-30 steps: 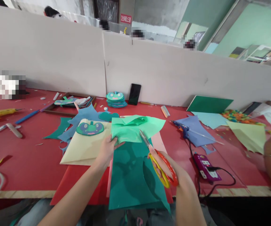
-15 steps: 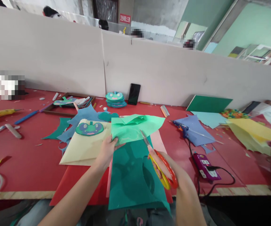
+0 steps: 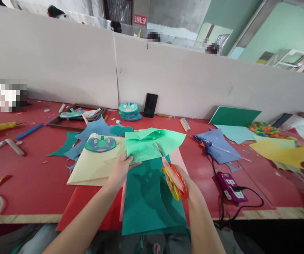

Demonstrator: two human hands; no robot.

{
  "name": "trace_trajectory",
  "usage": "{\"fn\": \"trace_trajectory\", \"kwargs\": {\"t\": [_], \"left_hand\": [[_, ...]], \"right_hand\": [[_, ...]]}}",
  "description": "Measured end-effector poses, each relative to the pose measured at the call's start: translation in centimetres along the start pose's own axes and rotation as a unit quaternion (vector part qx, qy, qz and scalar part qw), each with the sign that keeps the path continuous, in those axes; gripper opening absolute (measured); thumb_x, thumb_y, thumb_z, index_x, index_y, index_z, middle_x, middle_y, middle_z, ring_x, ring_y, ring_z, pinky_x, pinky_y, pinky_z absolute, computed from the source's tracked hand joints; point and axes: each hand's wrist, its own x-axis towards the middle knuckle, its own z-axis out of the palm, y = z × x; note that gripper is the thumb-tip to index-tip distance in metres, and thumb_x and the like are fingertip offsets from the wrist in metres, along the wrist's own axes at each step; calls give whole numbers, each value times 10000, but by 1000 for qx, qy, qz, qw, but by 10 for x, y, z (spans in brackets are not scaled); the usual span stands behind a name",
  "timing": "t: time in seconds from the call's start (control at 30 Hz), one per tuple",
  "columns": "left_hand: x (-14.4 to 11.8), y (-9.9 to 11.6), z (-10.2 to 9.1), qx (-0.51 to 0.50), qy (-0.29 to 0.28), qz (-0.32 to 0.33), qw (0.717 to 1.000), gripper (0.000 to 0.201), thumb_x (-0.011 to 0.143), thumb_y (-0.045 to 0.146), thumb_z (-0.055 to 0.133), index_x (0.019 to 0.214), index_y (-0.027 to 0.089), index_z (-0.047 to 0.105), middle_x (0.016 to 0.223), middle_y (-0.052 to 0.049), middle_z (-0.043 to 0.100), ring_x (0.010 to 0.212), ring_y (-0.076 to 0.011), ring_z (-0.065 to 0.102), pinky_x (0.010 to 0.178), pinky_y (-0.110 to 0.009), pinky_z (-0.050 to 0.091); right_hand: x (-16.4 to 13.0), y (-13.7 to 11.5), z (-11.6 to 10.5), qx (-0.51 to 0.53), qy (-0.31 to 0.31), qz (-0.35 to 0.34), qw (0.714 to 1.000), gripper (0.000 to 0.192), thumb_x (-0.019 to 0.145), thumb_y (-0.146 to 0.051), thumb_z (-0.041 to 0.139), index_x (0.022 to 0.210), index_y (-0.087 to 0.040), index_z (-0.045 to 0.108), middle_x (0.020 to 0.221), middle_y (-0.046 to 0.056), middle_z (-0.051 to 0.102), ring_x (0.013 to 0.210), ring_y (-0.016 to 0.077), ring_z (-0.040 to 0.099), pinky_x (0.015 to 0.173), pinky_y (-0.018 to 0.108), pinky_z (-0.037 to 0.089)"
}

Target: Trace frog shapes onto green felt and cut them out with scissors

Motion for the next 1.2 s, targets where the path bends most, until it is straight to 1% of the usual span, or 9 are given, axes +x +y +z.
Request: {"fn": "trace_trajectory", "kwargs": {"t": [0.03,0.1,0.37,0.53,0.7,0.87,0.97,1.07,1.2], "left_hand": [[0,0,0,0,2,1,1000,280,661,230,656,914,111,644,1119,-126,624,1006,-292,595,813,-444,537],[-1,1,1,2,4,2,1000,269,668,234,651,907,110,646,1096,-125,632,1001,-290,596,808,-440,539],[-2,3,1,2,2,5,1000,257,668,239,652,888,106,645,1050,-126,642,973,-284,607,783,-434,548],[-2,2,1,3,0,6,1000,256,670,237,654,890,108,650,1060,-128,643,962,-277,612,774,-424,552],[1,0,-1,3,9,5,1000,244,665,223,647,882,110,653,1078,-122,637,948,-264,617,756,-402,561],[2,-1,-2,10,6,16,1000,256,644,258,668,863,124,661,1032,-110,655,913,-257,623,735,-396,562],[2,-1,-2,15,9,18,1000,264,612,287,693,824,132,666,966,-99,674,883,-257,626,724,-403,559],[2,2,-4,20,10,21,1000,297,595,312,702,829,132,671,968,-97,676,867,-256,627,713,-400,555],[1,9,-5,24,23,49,998,373,610,339,695,926,144,660,1019,-90,663,883,-246,617,680,-366,550]], "right_hand": [[0,-2,1,4,-11,3,1000,322,817,-491,500,718,-191,562,498,-22,482,366,108,455,358,240,386],[-1,-5,3,14,-23,10,1000,317,797,-499,503,689,-201,527,469,-35,456,335,93,422,337,223,352],[-4,-7,6,-35,1,4,999,407,761,-596,485,655,-203,507,404,-57,396,294,88,378,297,211,308],[-5,-7,3,-80,11,-70,994,431,761,-610,498,647,-196,532,389,-52,406,280,95,387,289,217,309],[-9,-14,3,-84,8,-39,996,470,722,-657,519,632,-196,514,389,-47,424,283,104,403,296,224,325],[-19,-20,8,-104,45,-63,992,476,731,-657,506,612,-196,506,394,-52,398,285,87,372,297,210,288],[-23,-23,12,-103,61,-59,991,476,715,-657,527,600,-196,508,393,-52,391,276,86,362,291,216,272],[-24,-23,11,-86,52,-67,993,468,726,-648,521,605,-196,507,384,-60,373,271,79,341,287,212,261],[-19,-20,3,-31,14,-91,995,448,780,-616,461,691,-186,547,426,-73,375,276,57,300,281,193,272]]}}
